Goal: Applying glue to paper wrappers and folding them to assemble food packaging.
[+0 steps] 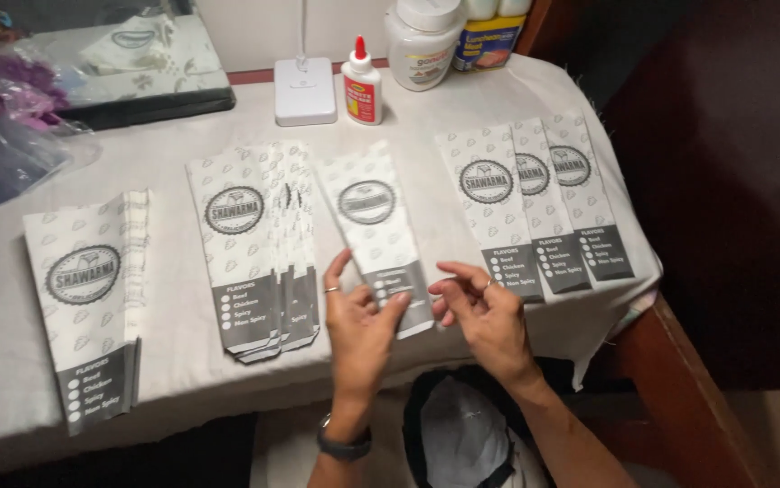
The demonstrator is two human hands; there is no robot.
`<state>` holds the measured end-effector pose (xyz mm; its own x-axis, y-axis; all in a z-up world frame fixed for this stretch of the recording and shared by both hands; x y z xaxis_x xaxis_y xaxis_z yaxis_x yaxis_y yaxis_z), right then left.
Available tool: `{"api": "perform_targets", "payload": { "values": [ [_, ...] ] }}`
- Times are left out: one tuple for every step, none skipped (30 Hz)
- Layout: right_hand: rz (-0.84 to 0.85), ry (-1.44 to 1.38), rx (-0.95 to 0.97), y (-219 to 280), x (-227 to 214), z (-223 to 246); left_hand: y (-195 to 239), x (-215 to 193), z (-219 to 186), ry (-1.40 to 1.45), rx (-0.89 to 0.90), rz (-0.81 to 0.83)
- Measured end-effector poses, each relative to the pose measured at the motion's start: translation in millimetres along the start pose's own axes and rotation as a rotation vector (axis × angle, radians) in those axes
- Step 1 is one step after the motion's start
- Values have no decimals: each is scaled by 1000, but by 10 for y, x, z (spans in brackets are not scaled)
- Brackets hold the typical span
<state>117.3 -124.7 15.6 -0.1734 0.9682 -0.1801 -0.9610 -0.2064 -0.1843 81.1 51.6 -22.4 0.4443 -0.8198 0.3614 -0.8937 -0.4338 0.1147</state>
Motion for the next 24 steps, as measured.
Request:
{"api": "perform_targets", "payload": {
  "values": [
    [-24,-86,10,-44,-75,-107,6,154,1,-46,74,74],
    [-49,-173,15,-103,-148,-208,9,313,-6,-92,152,148],
    [-57,-171,14,-133,-196,-232,-9,376,34,-92,151,156],
    [-83,-170,47,-157,-256,-289,-17,442,50,-165,186,164],
    [-109,-169,80,-179,-315,-345,-24,509,66,-239,221,171],
    [-114,-168,80,-196,-352,-344,-55,515,169,-239,220,177],
    [-155,-68,78,-209,-423,-339,-79,500,221,-420,289,129],
    [-194,31,77,-215,-487,-334,-93,486,274,-602,357,77],
    [-198,31,79,-220,-496,-312,-15,508,192,-603,356,81],
    [-203,213,-24,-223,-504,-183,121,585,11,-719,507,83],
    [-208,396,-126,-217,-491,-57,270,671,-155,-834,659,84],
    [-211,397,-122,-221,-502,-79,318,661,-194,-834,657,88],
    [-177,487,-212,-217,-455,-23,414,685,-282,-898,748,82],
    [-143,577,-303,-211,-402,28,509,716,-364,-960,840,76],
    [-146,579,-300,-194,-422,31,519,695,-356,-958,840,80],
    [-144,625,-412,-144,-396,122,587,744,-360,-934,922,166],
    [-140,670,-524,-84,-363,206,663,782,-362,-906,1002,253],
    [-142,672,-521,-62,-392,311,669,766,-342,-905,1001,256],
    [-97,625,-590,-11,-372,456,716,784,-320,-896,1043,311],
    [-51,577,-657,45,-354,601,767,798,-298,-886,1084,365],
    [-51,578,-654,68,-404,619,762,792,-285,-885,1082,368],
    [57,526,-699,117,-369,650,761,791,-269,-891,1083,379],
    [166,473,-741,177,-338,682,761,791,-254,-897,1085,391],
    [164,476,-741,199,-377,631,755,794,-257,-893,1086,393]
  ]
}}
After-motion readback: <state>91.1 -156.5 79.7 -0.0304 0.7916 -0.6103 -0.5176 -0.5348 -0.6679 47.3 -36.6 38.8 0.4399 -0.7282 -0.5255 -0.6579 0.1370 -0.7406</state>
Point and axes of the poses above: each hand's wrist, its own y-axis away from the middle knuckle, its own x-axis out of the palm, z = x × y, the point moved 9 cm from there along -y, towards the middle knuckle, and after that the axes turned 3 degrees about -y, right-handed, at the moved point
